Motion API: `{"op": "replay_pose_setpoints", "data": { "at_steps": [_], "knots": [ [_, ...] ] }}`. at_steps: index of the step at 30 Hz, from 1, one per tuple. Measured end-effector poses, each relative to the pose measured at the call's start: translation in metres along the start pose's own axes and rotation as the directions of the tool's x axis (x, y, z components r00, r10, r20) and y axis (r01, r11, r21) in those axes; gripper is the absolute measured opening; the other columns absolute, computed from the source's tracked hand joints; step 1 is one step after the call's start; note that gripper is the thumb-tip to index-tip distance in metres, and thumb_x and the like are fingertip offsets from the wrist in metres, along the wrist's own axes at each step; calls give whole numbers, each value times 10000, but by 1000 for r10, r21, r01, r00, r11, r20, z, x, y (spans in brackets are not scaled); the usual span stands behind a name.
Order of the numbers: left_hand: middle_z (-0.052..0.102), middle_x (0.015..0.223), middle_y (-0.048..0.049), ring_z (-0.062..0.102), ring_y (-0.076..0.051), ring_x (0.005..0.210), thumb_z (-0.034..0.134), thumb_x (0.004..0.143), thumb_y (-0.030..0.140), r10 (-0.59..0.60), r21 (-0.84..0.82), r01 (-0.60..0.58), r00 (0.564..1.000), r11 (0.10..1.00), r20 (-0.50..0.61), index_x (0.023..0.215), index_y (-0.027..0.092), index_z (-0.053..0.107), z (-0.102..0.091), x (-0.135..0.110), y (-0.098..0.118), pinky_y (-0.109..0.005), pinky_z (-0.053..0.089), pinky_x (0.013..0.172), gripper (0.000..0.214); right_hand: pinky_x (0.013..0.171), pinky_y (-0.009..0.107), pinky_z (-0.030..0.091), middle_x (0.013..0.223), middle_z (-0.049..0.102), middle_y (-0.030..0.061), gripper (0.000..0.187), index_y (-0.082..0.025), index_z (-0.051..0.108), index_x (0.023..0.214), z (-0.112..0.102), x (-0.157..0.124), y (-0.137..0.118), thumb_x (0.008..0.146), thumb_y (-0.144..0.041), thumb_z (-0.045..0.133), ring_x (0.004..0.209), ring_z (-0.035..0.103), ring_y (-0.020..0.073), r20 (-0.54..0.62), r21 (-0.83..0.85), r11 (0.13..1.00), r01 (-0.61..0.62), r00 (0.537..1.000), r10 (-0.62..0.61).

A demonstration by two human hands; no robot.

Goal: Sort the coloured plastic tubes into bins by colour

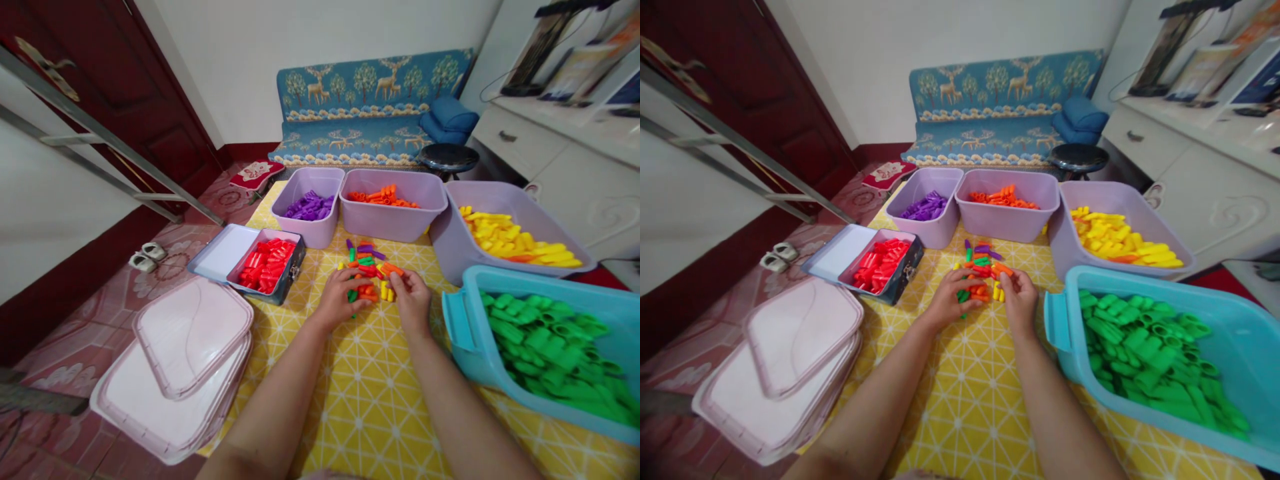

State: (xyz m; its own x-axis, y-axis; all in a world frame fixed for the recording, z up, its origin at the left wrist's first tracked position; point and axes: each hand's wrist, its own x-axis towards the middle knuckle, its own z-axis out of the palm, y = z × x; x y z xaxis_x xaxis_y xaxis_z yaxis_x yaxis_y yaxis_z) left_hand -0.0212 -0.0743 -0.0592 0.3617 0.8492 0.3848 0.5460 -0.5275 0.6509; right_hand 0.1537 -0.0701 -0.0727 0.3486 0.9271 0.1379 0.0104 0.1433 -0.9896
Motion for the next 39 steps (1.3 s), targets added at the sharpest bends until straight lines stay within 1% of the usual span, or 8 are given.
{"op": "replay_pose_setpoints", "data": {
  "at_steps": [8, 11, 14, 18, 27, 30, 34, 39],
  "knots": [
    [618, 1200, -75, 482, -267, 1194, 682, 778, 343, 39, 32, -36, 995, 999, -96, 977, 256, 720, -7, 0, 10, -455, 328, 1024, 221, 588, 269, 494, 779, 653, 14, 309, -181, 623, 872, 1, 0, -1, 734, -453, 665, 633, 597, 140, -10, 47, 999, -10, 1000, 10],
    [694, 952, -50, 609, -199, 935, 708, 747, 348, 87, -66, -78, 986, 995, 140, 881, 217, 731, -18, -1, 24, -341, 425, 892, 189, 587, 266, 487, 760, 650, 13, 302, -178, 620, 857, 1, 0, -1, 737, -452, 663, 634, 592, 141, -23, 33, 999, -6, 1000, 7],
    [689, 749, -5, 606, -132, 669, 728, 716, 313, 92, -81, -61, 884, 995, 458, 898, 195, 734, -25, -3, 35, -240, 430, 661, 217, 603, 270, 491, 777, 656, 18, 299, -179, 624, 868, 1, 0, -1, 747, -450, 656, 661, 602, 149, -20, 27, 1000, 1, 1000, 0],
    [712, 737, 8, 624, -160, 733, 737, 685, 241, 63, 71, -126, 818, 990, 572, 815, 231, 757, -24, -4, 42, -258, 380, 673, 131, 618, 283, 502, 786, 661, 16, 300, -181, 623, 867, 2, 0, -1, 743, -451, 660, 660, 610, 152, -14, 45, 999, -12, 1000, 12],
    [700, 749, -13, 606, -178, 803, 641, 696, 132, 99, 92, -191, 795, 977, 598, 712, 190, 710, -10, -5, 48, -294, 367, 733, 92, 609, 268, 497, 777, 652, 14, 287, -182, 616, 864, 1, 1, 0, 750, -442, 659, 662, 608, 147, -3, 34, 999, -7, 1000, 7],
    [670, 775, -26, 586, -159, 782, 603, 705, 95, 137, -20, -156, 792, 988, 595, 721, 154, 658, -17, -3, 49, -266, 392, 733, 81, 600, 269, 493, 776, 649, 12, 294, -180, 612, 870, 0, 1, 1, 749, -444, 658, 650, 603, 148, -6, 26, 1000, -9, 1000, 9],
    [627, 795, -24, 560, -137, 789, 544, 772, 86, 153, -190, -65, 852, 980, 500, 752, 148, 598, -38, 2, 51, -244, 414, 776, 84, 613, 271, 490, 773, 649, 9, 278, -180, 616, 869, 0, 1, 2, 759, -432, 652, 659, 602, 147, 1, 17, 1000, 20, 1000, -20],
    [623, 786, -18, 561, -142, 806, 531, 780, 72, 78, -172, -16, 928, 985, 364, 759, 157, 591, -48, 0, 57, -251, 421, 795, 106, 649, 287, 497, 788, 659, 15, 284, -181, 621, 879, 1, 2, 2, 756, -435, 651, 690, 614, 156, 7, 27, 999, 33, 999, -33]
  ]
}}
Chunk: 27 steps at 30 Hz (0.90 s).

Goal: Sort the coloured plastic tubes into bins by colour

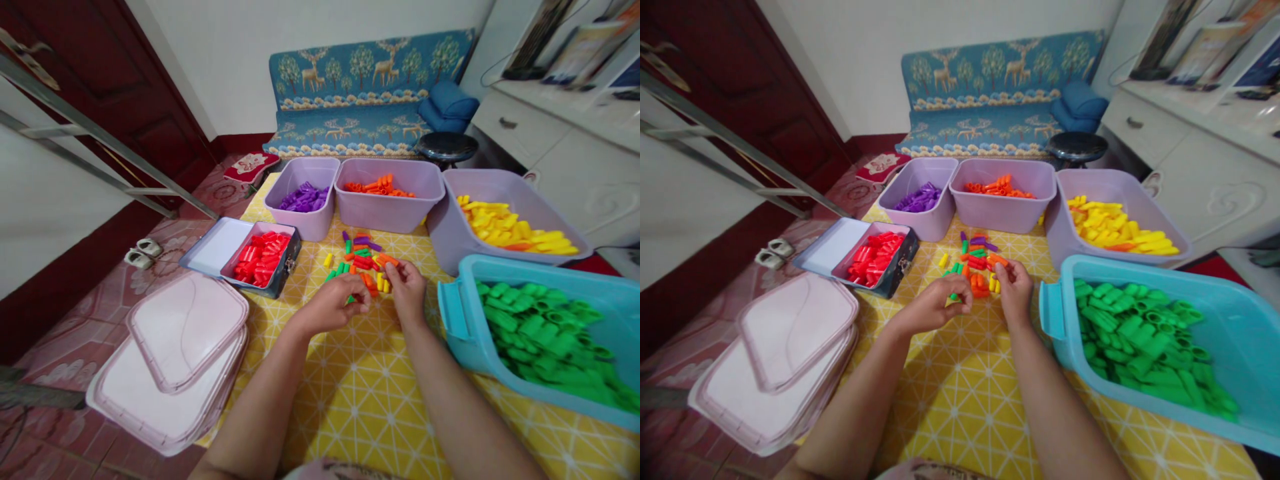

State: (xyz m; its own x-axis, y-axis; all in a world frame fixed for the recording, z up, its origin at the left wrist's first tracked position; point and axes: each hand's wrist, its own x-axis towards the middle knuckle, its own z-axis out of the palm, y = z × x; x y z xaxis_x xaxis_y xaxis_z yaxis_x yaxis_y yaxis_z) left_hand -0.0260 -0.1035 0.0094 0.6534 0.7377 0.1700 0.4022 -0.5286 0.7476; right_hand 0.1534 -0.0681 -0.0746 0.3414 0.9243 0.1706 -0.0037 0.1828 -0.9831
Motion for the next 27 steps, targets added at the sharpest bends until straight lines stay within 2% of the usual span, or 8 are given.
{"op": "replay_pose_setpoints", "data": {
  "at_steps": [5, 8, 15, 19, 27],
  "knots": [
    [671, 819, -25, 591, -146, 777, 531, 735, 46, -42, 140, 18, 985, 990, 167, 760, 157, 649, 22, -1, -2, -226, 418, 701, 164, 617, 270, 492, 776, 638, 5, 274, -187, 605, 861, 0, 0, 0, 754, -434, 656, 670, 603, 148, -9, -4, 1000, -19, 1000, 19],
    [692, 817, -15, 611, -145, 766, 544, 731, 62, -82, 192, 39, 972, 981, 221, 754, 164, 678, 32, -1, -5, -220, 406, 662, 169, 618, 272, 491, 791, 642, 11, 288, -188, 607, 873, 0, -1, 0, 756, -448, 650, 679, 600, 150, 2, -5, 1000, -29, 1000, 29],
    [727, 785, 12, 642, -148, 746, 618, 717, 105, -124, 243, 63, 962, 968, 243, 790, 210, 724, 33, 1, -5, -224, 376, 617, 166, 644, 277, 486, 802, 648, 20, 300, -179, 616, 888, -1, 1, 1, 762, -450, 644, 703, 598, 154, 11, -6, 1000, -25, 1000, 26],
    [730, 770, -4, 644, -156, 752, 620, 720, 104, -150, 289, 73, 956, 955, 254, 734, 210, 736, 34, 2, -2, -230, 388, 630, 157, 646, 281, 489, 809, 649, 21, 305, -181, 614, 907, -1, 1, 2, 768, -451, 639, 703, 597, 154, 12, -11, 1000, -25, 1000, 25],
    [691, 779, -32, 609, -187, 766, 598, 710, 111, -70, 435, -48, 966, 899, 251, 698, 177, 678, 40, 0, 0, -279, 397, 668, 105, 621, 275, 493, 795, 650, 17, 301, -184, 612, 891, -1, 1, 2, 756, -451, 648, 670, 598, 148, 12, -2, 999, -33, 999, 33]
  ]
}}
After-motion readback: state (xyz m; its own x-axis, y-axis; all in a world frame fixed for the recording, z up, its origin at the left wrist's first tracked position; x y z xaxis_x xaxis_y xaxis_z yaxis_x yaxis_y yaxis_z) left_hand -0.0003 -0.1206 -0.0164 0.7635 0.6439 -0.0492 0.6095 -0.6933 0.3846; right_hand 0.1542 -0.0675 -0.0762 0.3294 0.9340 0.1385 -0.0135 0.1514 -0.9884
